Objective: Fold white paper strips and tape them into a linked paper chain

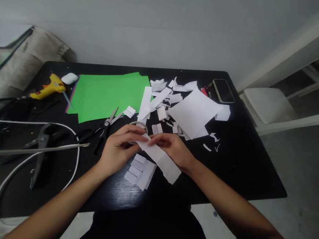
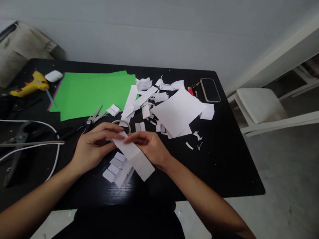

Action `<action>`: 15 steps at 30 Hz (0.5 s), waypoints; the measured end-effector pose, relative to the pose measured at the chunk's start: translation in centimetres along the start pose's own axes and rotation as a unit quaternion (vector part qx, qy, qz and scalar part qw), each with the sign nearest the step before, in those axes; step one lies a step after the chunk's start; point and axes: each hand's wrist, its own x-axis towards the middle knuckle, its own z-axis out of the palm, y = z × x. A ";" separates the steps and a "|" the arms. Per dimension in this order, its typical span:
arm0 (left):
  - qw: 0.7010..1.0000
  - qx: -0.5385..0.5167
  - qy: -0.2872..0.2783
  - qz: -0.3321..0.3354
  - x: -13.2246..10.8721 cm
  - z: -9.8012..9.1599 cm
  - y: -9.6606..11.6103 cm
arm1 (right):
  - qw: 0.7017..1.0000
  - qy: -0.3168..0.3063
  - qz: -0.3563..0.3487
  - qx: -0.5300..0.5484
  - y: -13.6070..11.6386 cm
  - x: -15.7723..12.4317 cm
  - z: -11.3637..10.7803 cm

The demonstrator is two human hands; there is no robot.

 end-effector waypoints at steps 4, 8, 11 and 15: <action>1.000 -0.007 0.004 -0.003 0.1 0.0 -0.1 | 0.999 -0.008 -0.020 -0.025 -0.4 0.0 0.0; 1.000 -0.012 -0.014 -0.016 0.1 -0.1 -0.2 | 0.998 0.009 -0.031 -0.060 -0.6 -0.1 -0.2; 0.999 -0.014 -0.017 -0.024 0.1 -0.1 -0.2 | 0.999 0.019 -0.009 -0.026 -0.7 -0.1 -0.2; 0.994 -0.067 0.010 -0.089 0.1 0.3 -0.1 | 0.996 0.052 -0.033 -0.060 -0.6 -0.1 -0.1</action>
